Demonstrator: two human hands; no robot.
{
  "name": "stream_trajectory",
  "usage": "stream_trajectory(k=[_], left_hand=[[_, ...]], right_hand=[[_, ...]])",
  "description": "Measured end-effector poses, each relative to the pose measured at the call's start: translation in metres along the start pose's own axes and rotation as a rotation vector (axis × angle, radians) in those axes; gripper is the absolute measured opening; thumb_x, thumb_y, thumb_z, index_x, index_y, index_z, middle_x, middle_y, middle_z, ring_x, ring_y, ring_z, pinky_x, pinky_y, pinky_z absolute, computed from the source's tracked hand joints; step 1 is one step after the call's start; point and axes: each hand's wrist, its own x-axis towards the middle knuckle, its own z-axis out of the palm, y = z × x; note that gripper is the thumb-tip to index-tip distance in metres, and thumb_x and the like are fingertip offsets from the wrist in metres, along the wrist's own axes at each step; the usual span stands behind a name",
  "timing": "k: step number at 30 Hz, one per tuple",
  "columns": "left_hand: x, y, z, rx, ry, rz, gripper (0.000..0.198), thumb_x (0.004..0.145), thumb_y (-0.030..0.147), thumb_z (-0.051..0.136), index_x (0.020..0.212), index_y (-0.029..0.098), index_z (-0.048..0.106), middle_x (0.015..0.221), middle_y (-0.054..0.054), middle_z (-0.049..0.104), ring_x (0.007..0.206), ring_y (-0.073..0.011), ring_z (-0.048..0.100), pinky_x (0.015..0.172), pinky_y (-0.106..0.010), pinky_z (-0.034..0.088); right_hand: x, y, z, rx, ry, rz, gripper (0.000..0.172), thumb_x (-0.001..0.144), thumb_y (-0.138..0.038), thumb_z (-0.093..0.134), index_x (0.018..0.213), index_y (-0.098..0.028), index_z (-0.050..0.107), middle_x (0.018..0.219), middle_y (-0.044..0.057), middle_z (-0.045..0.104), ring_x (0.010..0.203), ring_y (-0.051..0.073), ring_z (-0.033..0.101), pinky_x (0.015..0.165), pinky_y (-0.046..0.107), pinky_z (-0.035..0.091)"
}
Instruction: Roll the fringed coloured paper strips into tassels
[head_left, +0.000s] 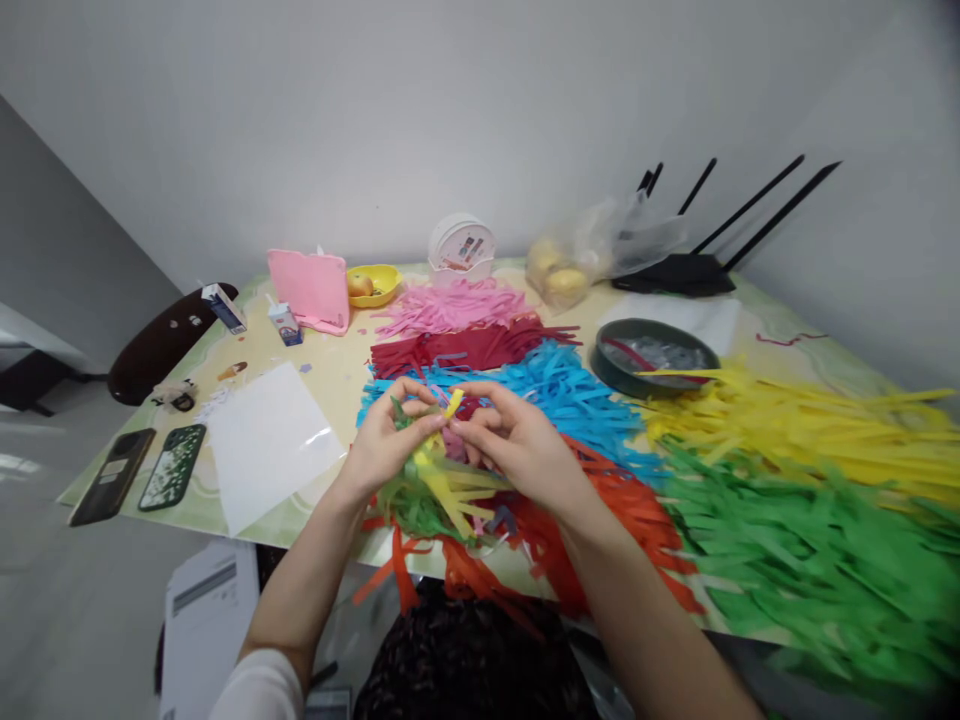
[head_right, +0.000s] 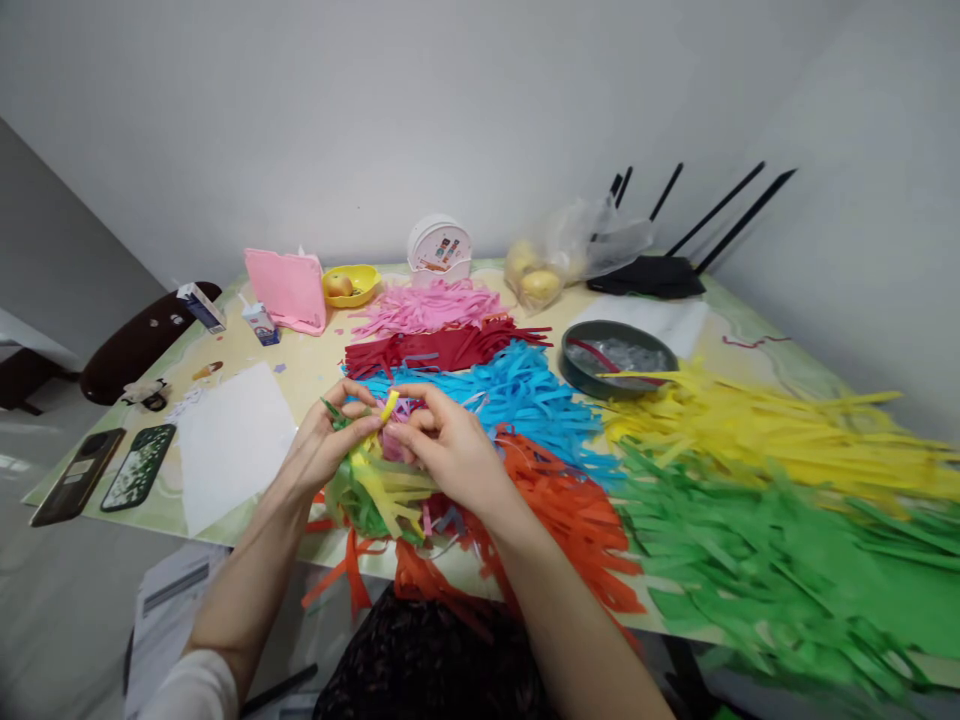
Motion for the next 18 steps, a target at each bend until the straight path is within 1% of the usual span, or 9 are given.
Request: stream_trajectory(k=[3,5,8,9,11,13,14,16,18], left_hand=[[0.002,0.001,-0.001,0.032,-0.028,0.053,0.033,0.077,0.04,0.078,0.09,0.017,0.058,0.076,0.001,0.068,0.066,-0.0118,0.064,0.066,-0.023,0.046],[0.002,0.001,-0.001,0.037,-0.105,0.05,0.032,0.078,0.039,0.078,0.088,0.017,0.056,0.077,0.001,0.067,0.068,-0.0125,0.064,0.069,-0.024,0.048],[0.002,-0.001,-0.001,0.031,-0.205,0.016,0.035,0.078,0.04,0.078,0.088,0.018,0.051,0.077,0.0,0.066,0.069,-0.0147,0.066,0.07,-0.027,0.049],[0.003,-0.003,-0.001,0.041,-0.215,0.016,0.036,0.079,0.04,0.077,0.089,0.019,0.051,0.079,0.0,0.067,0.072,-0.0156,0.067,0.071,-0.027,0.05],[0.005,-0.007,-0.002,0.082,-0.224,0.02,0.033,0.081,0.04,0.075,0.092,0.019,0.052,0.082,-0.002,0.068,0.076,-0.0169,0.068,0.074,-0.029,0.051],[0.008,-0.011,-0.005,0.151,-0.235,0.031,0.027,0.087,0.039,0.068,0.096,0.018,0.054,0.088,-0.004,0.07,0.083,-0.0188,0.069,0.079,-0.031,0.051],[0.01,-0.012,-0.007,0.205,-0.238,0.048,0.023,0.09,0.039,0.063,0.098,0.018,0.056,0.095,-0.006,0.071,0.09,-0.0204,0.069,0.084,-0.033,0.051],[0.013,-0.013,-0.01,0.347,-0.203,0.111,0.022,0.095,0.037,0.053,0.105,0.018,0.06,0.111,-0.01,0.07,0.107,-0.0232,0.066,0.095,-0.037,0.048],[0.015,-0.011,-0.01,0.518,-0.117,0.184,0.025,0.096,0.033,0.047,0.111,0.018,0.062,0.119,-0.011,0.068,0.116,-0.0244,0.061,0.102,-0.039,0.044]], right_hand=[[0.003,-0.001,-0.003,0.076,-0.069,0.061,0.046,0.081,-0.042,0.069,0.117,-0.017,0.056,0.051,-0.009,0.054,0.039,0.007,0.04,0.04,0.02,0.03],[0.004,-0.001,-0.005,0.109,-0.062,0.08,0.047,0.079,-0.046,0.07,0.114,-0.017,0.058,0.049,-0.009,0.054,0.037,0.007,0.038,0.038,0.02,0.028],[0.005,0.0,-0.007,0.101,-0.037,0.056,0.038,0.077,-0.051,0.072,0.092,-0.018,0.065,0.052,-0.005,0.057,0.038,0.008,0.042,0.038,0.021,0.031],[0.005,0.0,-0.008,0.075,0.003,0.015,0.034,0.075,-0.05,0.074,0.084,-0.018,0.065,0.056,-0.003,0.059,0.04,0.008,0.045,0.039,0.021,0.033],[0.005,-0.001,-0.01,0.05,0.167,-0.096,0.03,0.076,-0.046,0.075,0.079,-0.019,0.064,0.065,-0.001,0.064,0.046,0.008,0.048,0.04,0.021,0.034],[0.003,-0.004,-0.011,0.117,0.377,-0.214,0.025,0.082,-0.044,0.071,0.086,-0.022,0.06,0.071,-0.002,0.064,0.045,0.007,0.046,0.037,0.019,0.031],[0.002,-0.006,-0.011,0.161,0.45,-0.258,0.022,0.086,-0.043,0.067,0.089,-0.024,0.057,0.068,-0.004,0.061,0.041,0.006,0.042,0.036,0.019,0.028],[0.0,-0.011,-0.009,0.165,0.488,-0.312,0.017,0.09,-0.04,0.063,0.092,-0.026,0.053,0.062,-0.008,0.056,0.039,0.006,0.038,0.036,0.018,0.026],[-0.001,-0.013,-0.004,0.016,0.394,-0.309,0.012,0.091,-0.035,0.062,0.094,-0.024,0.056,0.06,-0.007,0.053,0.042,0.007,0.041,0.04,0.019,0.031]])
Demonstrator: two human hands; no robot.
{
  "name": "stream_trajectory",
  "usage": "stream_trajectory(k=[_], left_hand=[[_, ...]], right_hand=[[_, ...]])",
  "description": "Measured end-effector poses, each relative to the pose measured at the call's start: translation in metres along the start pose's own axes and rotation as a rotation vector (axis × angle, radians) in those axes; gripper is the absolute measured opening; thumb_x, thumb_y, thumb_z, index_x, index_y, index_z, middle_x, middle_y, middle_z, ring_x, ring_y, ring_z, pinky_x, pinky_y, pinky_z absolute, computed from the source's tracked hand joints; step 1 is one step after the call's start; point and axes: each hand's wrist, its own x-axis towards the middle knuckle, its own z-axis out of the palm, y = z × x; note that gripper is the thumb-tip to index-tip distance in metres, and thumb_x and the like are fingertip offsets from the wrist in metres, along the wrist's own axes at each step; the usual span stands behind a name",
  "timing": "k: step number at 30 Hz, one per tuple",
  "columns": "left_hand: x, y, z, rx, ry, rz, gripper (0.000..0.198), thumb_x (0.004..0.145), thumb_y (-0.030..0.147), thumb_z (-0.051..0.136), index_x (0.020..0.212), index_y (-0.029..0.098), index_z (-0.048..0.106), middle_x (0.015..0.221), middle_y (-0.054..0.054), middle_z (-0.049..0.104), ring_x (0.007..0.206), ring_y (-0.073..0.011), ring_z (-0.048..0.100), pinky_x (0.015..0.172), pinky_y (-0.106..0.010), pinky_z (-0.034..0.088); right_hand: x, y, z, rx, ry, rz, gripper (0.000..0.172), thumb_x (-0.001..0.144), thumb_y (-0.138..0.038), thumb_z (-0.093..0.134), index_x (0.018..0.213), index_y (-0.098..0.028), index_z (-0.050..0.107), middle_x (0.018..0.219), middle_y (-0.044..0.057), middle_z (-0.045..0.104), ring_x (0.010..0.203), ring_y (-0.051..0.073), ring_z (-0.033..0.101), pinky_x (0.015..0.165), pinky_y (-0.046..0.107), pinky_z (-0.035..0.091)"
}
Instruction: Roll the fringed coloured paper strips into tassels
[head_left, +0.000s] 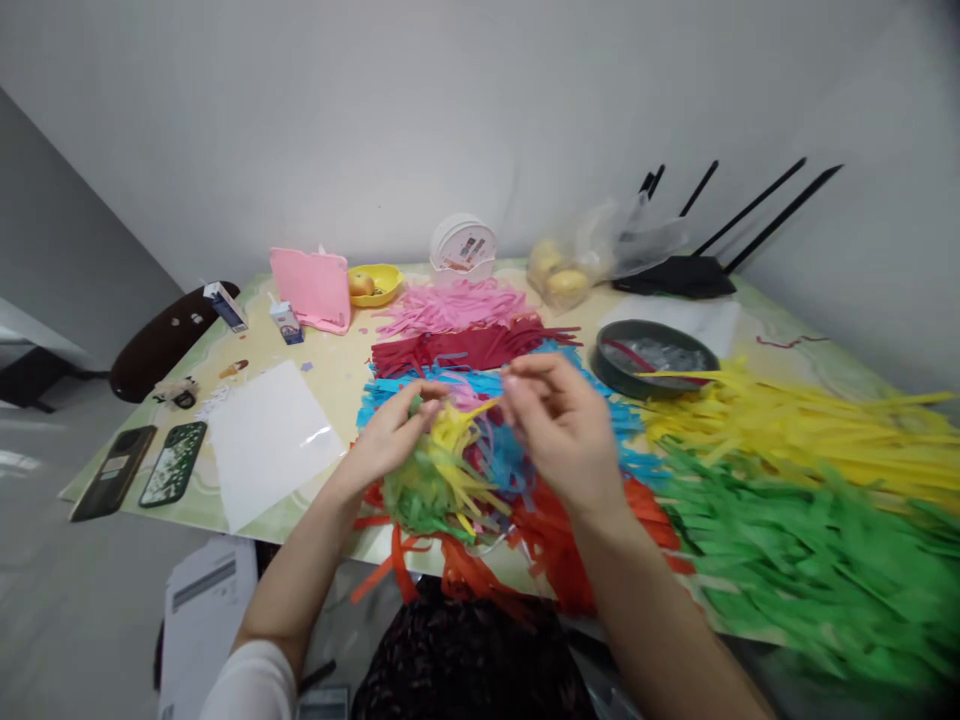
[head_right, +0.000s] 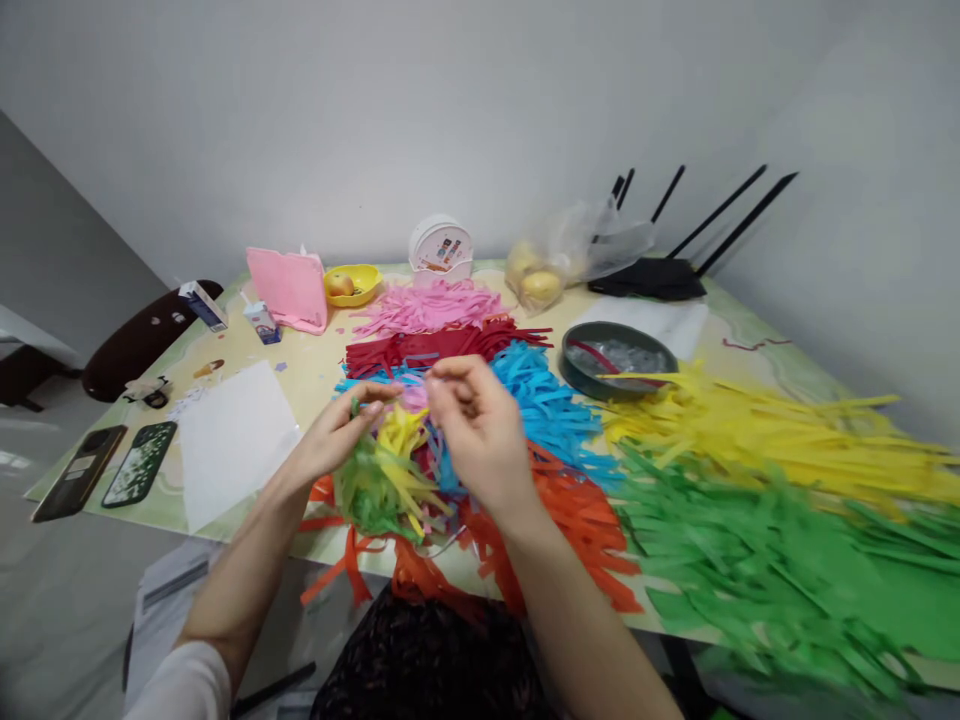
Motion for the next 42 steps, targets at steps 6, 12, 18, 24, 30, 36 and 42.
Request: stream_trajectory(k=[6,12,18,24,30,36,42], left_hand=[[-0.005,0.016,0.004,0.335,0.142,0.073,0.027,0.088,0.016,0.045,0.107,0.017,0.064,0.109,-0.01,0.07,0.102,-0.0249,0.062,0.095,-0.041,0.047],[-0.016,0.013,-0.007,-0.264,0.025,0.025,0.024,0.086,0.037,0.065,0.096,0.016,0.071,0.087,-0.007,0.073,0.088,-0.0217,0.067,0.085,-0.034,0.051],[-0.022,0.008,-0.008,-0.498,0.313,-0.076,0.027,0.076,0.036,0.08,0.094,0.018,0.074,0.089,-0.004,0.075,0.084,-0.0173,0.069,0.083,-0.029,0.052],[-0.027,0.018,-0.001,-0.339,0.381,-0.009,0.019,0.078,0.032,0.078,0.091,0.018,0.075,0.094,-0.005,0.076,0.092,-0.0192,0.068,0.089,-0.03,0.051],[-0.028,0.017,0.001,-0.312,0.362,0.019,0.019,0.082,0.033,0.075,0.095,0.019,0.075,0.097,-0.005,0.076,0.094,-0.02,0.069,0.09,-0.031,0.051],[-0.028,0.018,0.001,-0.2,0.384,0.067,0.016,0.083,0.03,0.073,0.094,0.019,0.074,0.095,-0.005,0.076,0.092,-0.0196,0.069,0.088,-0.031,0.051],[-0.027,0.021,0.002,-0.188,0.389,0.044,0.015,0.082,0.031,0.073,0.092,0.019,0.074,0.093,-0.005,0.075,0.09,-0.0196,0.068,0.086,-0.031,0.051]], right_hand=[[-0.004,0.0,0.021,-0.301,-0.293,-0.091,0.01,0.091,-0.027,0.059,0.096,-0.02,0.064,0.077,0.001,0.069,0.065,0.013,0.062,0.06,0.024,0.046],[0.0,0.004,0.014,-0.244,-0.256,-0.153,0.01,0.091,-0.027,0.058,0.09,-0.02,0.064,0.077,0.0,0.067,0.063,0.012,0.06,0.059,0.023,0.045],[-0.015,0.003,0.011,-0.194,-0.142,0.045,0.018,0.09,-0.038,0.063,0.099,-0.022,0.061,0.061,-0.004,0.058,0.054,0.012,0.053,0.053,0.024,0.041],[-0.026,-0.003,0.016,-0.172,-0.279,0.169,0.019,0.089,-0.039,0.059,0.083,-0.023,0.053,0.052,-0.008,0.043,0.044,0.009,0.034,0.045,0.023,0.025],[-0.025,0.002,0.017,-0.224,-0.285,0.179,0.019,0.09,-0.039,0.057,0.083,-0.023,0.052,0.052,-0.008,0.041,0.046,0.009,0.034,0.046,0.024,0.024],[-0.026,0.005,0.015,-0.127,-0.306,0.236,0.021,0.09,-0.042,0.059,0.085,-0.023,0.052,0.053,-0.008,0.044,0.044,0.009,0.035,0.044,0.023,0.026],[-0.026,0.002,0.015,-0.092,-0.312,0.26,0.023,0.088,-0.044,0.062,0.084,-0.023,0.053,0.051,-0.008,0.044,0.043,0.009,0.035,0.044,0.023,0.026]])
